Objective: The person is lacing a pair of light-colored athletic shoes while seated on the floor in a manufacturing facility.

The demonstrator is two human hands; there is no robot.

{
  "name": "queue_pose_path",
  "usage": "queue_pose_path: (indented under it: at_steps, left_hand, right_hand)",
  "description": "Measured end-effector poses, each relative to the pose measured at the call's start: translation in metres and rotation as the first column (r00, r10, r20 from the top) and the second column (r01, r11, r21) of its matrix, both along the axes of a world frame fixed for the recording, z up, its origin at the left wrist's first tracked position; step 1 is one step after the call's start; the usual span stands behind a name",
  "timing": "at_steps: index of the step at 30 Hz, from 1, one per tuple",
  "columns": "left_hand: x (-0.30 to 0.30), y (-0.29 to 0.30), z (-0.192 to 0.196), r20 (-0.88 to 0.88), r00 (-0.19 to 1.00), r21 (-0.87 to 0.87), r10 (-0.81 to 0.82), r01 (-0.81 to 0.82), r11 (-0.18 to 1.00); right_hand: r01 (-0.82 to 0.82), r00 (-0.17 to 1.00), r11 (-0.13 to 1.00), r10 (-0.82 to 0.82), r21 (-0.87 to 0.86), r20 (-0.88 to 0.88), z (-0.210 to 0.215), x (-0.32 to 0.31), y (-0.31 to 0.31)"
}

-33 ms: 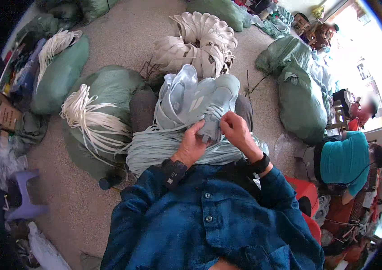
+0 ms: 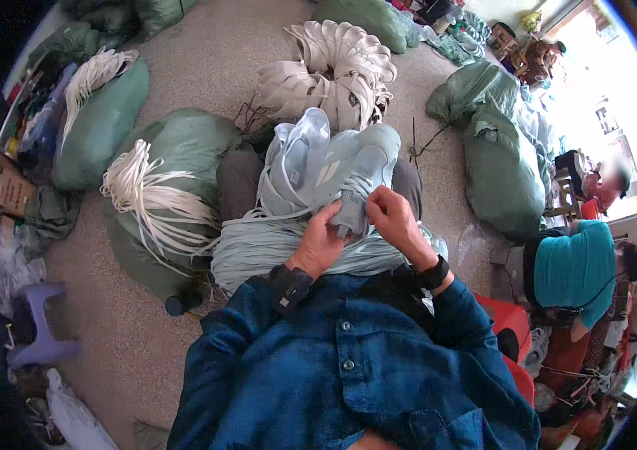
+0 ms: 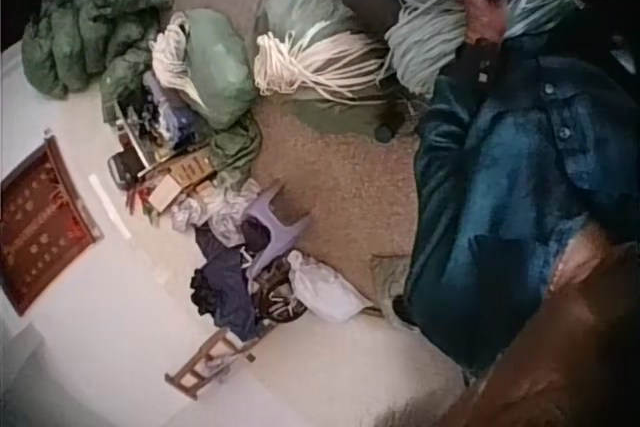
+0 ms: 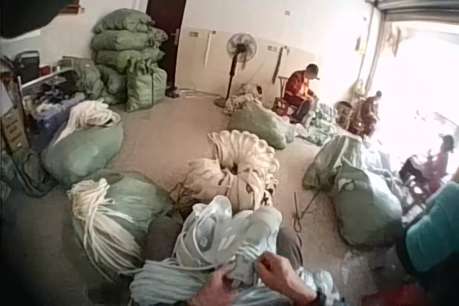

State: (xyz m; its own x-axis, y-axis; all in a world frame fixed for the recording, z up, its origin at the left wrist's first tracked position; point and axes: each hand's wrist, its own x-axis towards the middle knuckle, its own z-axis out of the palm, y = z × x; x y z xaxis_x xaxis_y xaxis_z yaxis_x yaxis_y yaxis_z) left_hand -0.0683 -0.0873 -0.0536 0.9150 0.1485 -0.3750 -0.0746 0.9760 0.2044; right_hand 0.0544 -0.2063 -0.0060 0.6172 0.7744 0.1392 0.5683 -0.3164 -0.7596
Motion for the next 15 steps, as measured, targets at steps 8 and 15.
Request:
queue_pose_path:
  at_steps: [8,15]
  left_hand:
    - [-0.002,-0.002,-0.01,0.049,0.998,0.186,-0.031,0.022,0.982]
    - [0.0,-0.005,-0.007,-0.001,1.0,0.208,0.007,-0.007,0.978]
  right_hand:
    - [0.029,0.956,0.995,-0.001,0.092,-0.294,0.011,-0.01,0.005]
    - [-0.051,0.978,0.995,0.031,0.091,0.205,0.009,0.002,0.004]
